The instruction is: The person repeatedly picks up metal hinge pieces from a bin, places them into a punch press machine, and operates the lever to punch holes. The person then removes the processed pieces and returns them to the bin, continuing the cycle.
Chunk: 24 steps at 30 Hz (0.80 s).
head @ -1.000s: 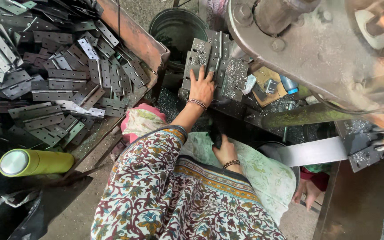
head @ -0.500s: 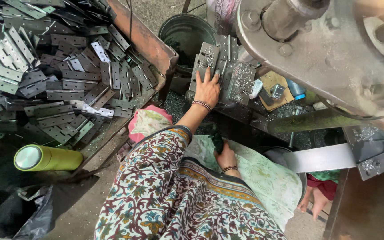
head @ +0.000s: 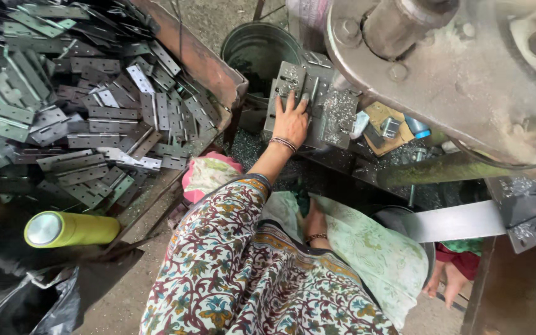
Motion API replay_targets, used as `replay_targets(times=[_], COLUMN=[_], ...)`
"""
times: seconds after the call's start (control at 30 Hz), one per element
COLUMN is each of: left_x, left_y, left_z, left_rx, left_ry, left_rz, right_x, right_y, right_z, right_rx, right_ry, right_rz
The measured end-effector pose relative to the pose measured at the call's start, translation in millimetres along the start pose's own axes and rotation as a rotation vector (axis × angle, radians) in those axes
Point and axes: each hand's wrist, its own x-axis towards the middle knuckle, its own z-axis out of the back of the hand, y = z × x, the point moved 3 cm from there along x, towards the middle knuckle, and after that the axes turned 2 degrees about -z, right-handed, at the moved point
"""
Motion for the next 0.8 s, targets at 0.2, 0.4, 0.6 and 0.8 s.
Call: replay_targets(times=[0.2, 0.4, 0.6, 0.8], left_x=[-17.0, -7.8, 14.5, 11.2], left_y=[-8.3, -5.6, -1.9, -0.6], left_z=[6.9, 6.7, -1.4, -10.0], left_rx=[0.072, 0.063, 0.048, 0.047], left_ry=[0.146, 0.210, 0.178, 0.181], left_rz=[-0.032, 0.000, 0.014, 0.009], right_x=[-0.5, 4.2, 3.8, -7.4], right_y=[-6.0, 14.6, 16.1, -4.3], right_z=[2.1, 62.5, 60.2, 19.4], right_rx=[0.043, 0.016, -0.065, 0.034], right_ry=[0.103, 0.214, 0.215, 0.148], right_rz=[-0.117, -0.204, -0.212, -0.191])
